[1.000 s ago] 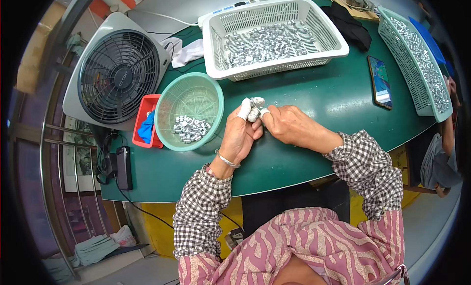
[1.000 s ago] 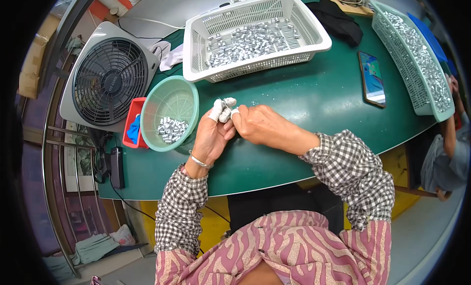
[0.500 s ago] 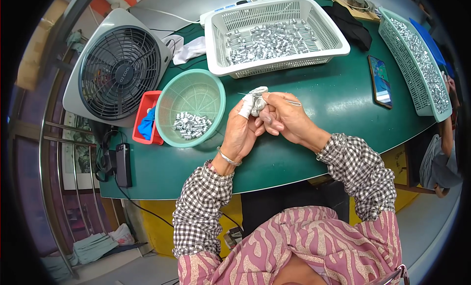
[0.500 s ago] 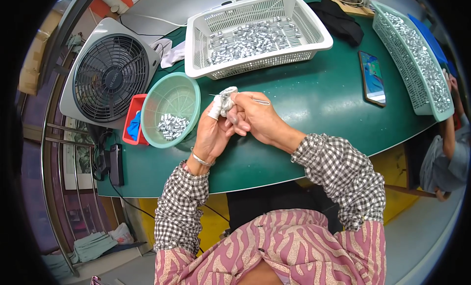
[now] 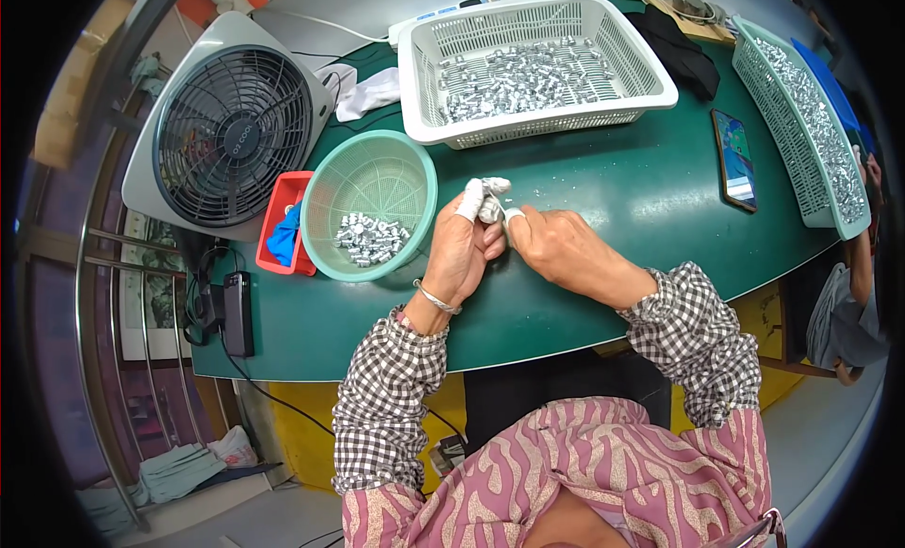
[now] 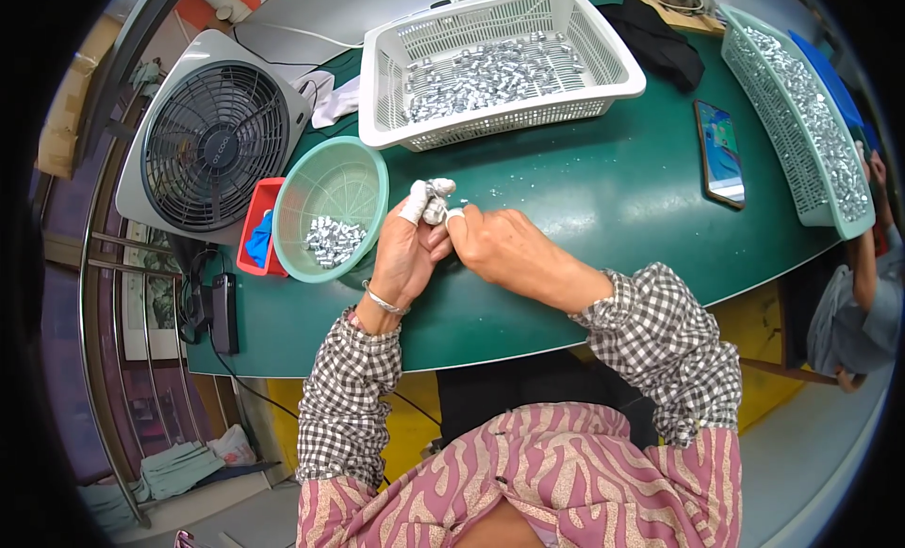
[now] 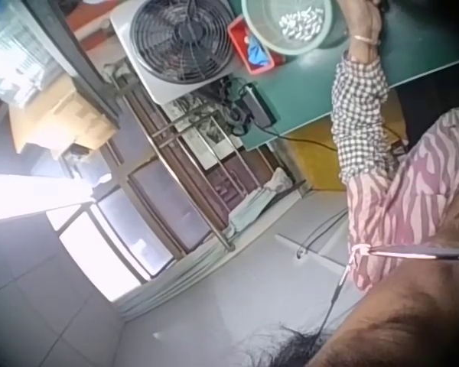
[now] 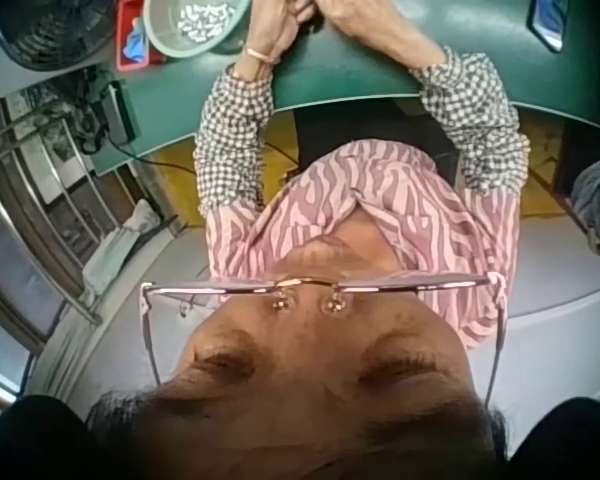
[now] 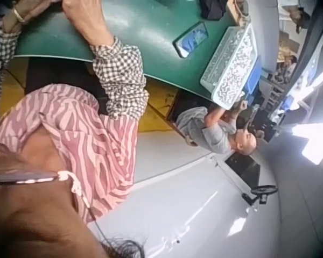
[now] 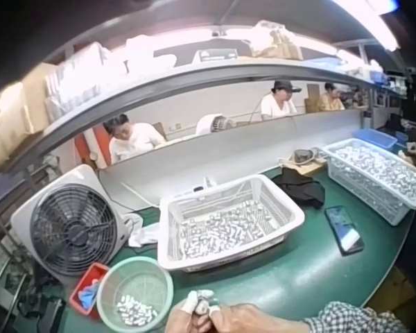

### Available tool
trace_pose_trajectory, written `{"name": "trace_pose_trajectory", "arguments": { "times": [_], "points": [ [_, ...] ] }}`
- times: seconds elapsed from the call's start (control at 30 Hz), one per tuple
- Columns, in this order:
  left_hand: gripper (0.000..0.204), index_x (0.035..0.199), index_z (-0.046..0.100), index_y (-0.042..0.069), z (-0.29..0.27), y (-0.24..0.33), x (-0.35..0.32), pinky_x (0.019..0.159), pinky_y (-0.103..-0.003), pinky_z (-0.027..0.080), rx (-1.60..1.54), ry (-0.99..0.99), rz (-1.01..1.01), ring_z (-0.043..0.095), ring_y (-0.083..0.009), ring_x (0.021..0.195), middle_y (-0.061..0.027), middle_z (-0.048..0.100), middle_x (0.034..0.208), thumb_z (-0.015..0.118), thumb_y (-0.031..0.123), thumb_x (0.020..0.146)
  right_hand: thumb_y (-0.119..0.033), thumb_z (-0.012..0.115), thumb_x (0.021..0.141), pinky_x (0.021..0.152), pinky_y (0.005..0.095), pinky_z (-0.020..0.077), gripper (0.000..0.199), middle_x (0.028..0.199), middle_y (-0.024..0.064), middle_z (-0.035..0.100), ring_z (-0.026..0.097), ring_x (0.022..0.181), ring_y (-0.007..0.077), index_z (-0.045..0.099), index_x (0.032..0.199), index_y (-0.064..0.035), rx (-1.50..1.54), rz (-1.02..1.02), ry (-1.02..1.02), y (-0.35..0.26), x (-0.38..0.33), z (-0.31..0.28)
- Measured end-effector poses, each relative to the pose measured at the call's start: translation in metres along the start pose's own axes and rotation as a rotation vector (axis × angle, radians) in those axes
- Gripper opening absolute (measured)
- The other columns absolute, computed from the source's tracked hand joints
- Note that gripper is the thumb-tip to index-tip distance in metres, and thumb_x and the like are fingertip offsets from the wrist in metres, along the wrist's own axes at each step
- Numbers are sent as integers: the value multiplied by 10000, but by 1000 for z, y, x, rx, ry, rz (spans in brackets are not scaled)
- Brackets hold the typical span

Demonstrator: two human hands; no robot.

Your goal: The person is manually cleaning or trimming small white components using a metal pick tool at a workstation.

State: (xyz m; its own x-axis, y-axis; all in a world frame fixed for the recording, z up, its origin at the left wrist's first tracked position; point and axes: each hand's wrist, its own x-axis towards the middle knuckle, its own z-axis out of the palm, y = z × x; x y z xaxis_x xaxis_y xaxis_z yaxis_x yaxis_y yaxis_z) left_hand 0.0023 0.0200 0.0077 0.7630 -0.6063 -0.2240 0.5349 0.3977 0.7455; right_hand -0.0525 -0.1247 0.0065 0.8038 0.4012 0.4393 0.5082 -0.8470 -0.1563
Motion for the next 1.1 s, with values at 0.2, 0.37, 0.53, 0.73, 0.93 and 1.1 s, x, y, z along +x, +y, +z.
{"name": "trace_pose_trajectory", "arguments": {
  "times": [0.2,0.37,0.53,0.73,0.93,1.1],
  "points": [
    [336,1033,536,7,3,-4,-1,411,-179,286,-17,16,16,350,-40,514,14,462,692,379,294,959,-33,522,709,464,346,455,133,643,126,474,550,528,267,389,700,-20,-28,27,13,-4,1,3],
    [308,1027,520,11,7,-4,-2,414,-171,283,32,21,34,330,-33,491,8,461,681,369,272,964,-57,492,820,432,304,434,136,589,98,489,522,478,168,427,712,-4,421,136,142,-2,9,3],
    [292,1010,520,13,7,-8,0,409,-161,281,11,-6,49,330,-27,474,1,487,673,367,258,964,-132,427,915,428,270,422,240,533,83,472,467,442,98,466,719,0,1330,552,92,1,16,-3],
    [292,999,525,16,4,-10,1,410,-159,282,-19,0,50,332,-26,474,4,487,672,374,263,962,-138,407,922,437,288,433,251,531,100,500,510,444,137,466,717,-5,1454,646,55,-1,16,-3],
    [312,993,537,13,0,-5,1,414,-179,272,-39,51,13,313,-39,478,25,429,643,374,277,962,-67,487,829,438,337,451,155,591,143,505,552,489,258,421,701,-9,313,77,112,1,6,3],
    [337,1011,553,20,5,-6,0,407,-179,253,-37,83,69,304,-34,477,35,433,642,386,307,956,-38,536,748,432,354,449,156,615,138,476,553,510,287,394,689,-19,79,15,71,-4,4,2]
  ]
}}
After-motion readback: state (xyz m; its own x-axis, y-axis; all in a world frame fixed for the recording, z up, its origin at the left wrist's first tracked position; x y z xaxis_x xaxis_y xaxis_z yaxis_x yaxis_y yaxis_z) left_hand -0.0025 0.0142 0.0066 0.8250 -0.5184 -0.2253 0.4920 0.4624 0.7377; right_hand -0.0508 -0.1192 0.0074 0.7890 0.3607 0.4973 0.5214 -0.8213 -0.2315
